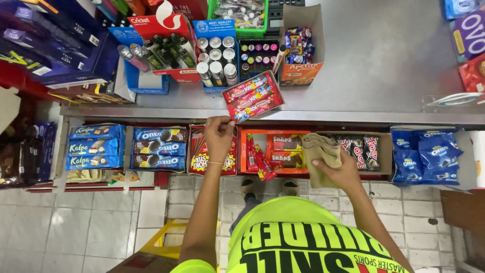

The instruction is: Organizing and arranging snack boxes and packets on a retail shelf.

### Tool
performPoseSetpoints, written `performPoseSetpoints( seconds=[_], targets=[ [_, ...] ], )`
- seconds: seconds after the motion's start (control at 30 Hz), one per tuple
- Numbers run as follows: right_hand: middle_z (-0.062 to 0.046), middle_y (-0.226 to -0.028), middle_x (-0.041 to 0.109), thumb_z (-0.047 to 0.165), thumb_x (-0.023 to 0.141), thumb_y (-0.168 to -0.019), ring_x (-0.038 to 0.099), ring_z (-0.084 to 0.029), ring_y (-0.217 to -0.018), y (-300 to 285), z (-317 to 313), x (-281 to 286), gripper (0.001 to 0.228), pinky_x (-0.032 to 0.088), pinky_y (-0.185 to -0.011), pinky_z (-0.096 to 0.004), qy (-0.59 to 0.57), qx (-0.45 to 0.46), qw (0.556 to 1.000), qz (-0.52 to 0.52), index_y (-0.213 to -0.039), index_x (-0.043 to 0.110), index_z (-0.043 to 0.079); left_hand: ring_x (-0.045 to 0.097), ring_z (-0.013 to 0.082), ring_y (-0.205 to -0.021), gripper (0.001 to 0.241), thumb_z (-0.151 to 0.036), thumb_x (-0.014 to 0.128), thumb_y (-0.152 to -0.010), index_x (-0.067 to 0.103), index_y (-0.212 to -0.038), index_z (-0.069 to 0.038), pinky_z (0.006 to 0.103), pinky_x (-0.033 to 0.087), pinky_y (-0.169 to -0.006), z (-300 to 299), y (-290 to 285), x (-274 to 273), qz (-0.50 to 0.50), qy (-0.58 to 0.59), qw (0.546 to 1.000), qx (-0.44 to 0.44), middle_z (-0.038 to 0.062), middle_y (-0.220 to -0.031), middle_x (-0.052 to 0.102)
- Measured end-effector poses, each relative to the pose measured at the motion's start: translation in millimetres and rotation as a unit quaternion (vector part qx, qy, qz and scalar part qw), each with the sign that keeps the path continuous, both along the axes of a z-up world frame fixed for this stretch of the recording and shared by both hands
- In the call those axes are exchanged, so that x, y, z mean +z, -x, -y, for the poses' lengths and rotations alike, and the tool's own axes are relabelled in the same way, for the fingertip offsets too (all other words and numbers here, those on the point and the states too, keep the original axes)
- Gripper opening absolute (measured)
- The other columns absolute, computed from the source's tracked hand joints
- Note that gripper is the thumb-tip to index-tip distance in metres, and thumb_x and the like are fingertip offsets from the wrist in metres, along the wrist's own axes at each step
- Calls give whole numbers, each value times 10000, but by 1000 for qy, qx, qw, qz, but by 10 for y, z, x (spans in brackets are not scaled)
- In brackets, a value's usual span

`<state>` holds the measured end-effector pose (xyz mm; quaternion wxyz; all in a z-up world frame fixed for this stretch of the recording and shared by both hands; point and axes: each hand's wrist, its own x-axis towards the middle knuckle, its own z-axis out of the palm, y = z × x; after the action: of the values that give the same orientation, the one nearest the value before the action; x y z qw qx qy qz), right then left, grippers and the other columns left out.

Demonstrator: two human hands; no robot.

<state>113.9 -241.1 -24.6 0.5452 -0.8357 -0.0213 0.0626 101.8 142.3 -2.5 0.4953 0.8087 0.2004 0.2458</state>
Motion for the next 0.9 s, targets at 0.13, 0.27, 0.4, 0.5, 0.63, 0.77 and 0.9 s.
performPoseSetpoints(
  seconds=[0.13, 0.27, 0.4, 0.5, 0.63, 0.77, 0.9],
  targets=[
    [-152, -1095, 756, 192, 945, -679, 701, -316, -1071, 16, -301, 355, 575, 552, -926, -457, 24, 23, 999, 8, -1203, 723, 112, 676, 258, -761, 133, -96, 824, -821, 780, -947, -102, 347, 561, -678, 42, -53, -1, -8, -57, 998, 0, 66, -959, 647],
    [-154, -1071, 764, 185, 940, -673, 710, -324, -1052, 8, -402, 396, 547, 556, -913, -447, 26, 53, 998, 8, -1170, 727, 101, 673, 247, -760, 153, -48, 781, -842, 764, -981, -109, 357, 554, -691, 47, -121, -205, 4, 27, 999, 30, 85, -857, 673],
    [-176, -1072, 761, 153, 928, -681, 705, -328, -1061, 46, -421, 308, 537, 550, -909, -470, 11, 62, 998, -2, -1173, 722, 89, 699, 283, -770, 162, -10, 778, -833, 766, -966, -101, 358, 567, -687, 75, -78, -34, 14, 29, 999, 21, 100, -858, 678],
    [-151, -1063, 770, 172, 940, -677, 713, -300, -1051, 29, -404, 205, 537, 554, -904, -442, 6, 75, 997, -2, -1166, 728, 101, 697, 288, -796, 172, -3, 760, -845, 739, -991, -91, 365, 574, -699, 74, -129, -107, 33, 38, 999, 9, 112, -870, 663],
    [-137, -1073, 772, 162, 944, -666, 713, -261, -1039, 39, -453, 195, 570, 549, -906, -417, -21, 75, 997, 0, -1189, 725, 109, 693, 302, -869, 329, -7, 759, -834, 714, -1147, -98, 365, 587, -764, -12, -196, -120, 43, 54, 998, -10, 148, -995, 650],
    [-147, -1057, 776, 132, 942, -670, 721, -278, -1028, 31, -462, 229, 549, 556, -898, -422, -27, 84, 996, 4, -1175, 729, 92, 646, 221, -750, 462, -55, 734, -862, 677, -1309, -156, 340, 570, -680, -215, -211, 58, -8, 18, 994, -104, 124, -1017, 622],
    [-162, -1082, 770, 135, 934, -686, 717, -285, -1048, 48, -467, 231, 535, 555, -919, -429, -24, 91, 996, -4, -1174, 722, 74, 682, 352, -769, 521, -143, 728, -901, 632, -1400, -257, 441, 561, -679, -346, -204, 305, -60, -100, 974, -195, 136, -1055, 628]
  ],
)
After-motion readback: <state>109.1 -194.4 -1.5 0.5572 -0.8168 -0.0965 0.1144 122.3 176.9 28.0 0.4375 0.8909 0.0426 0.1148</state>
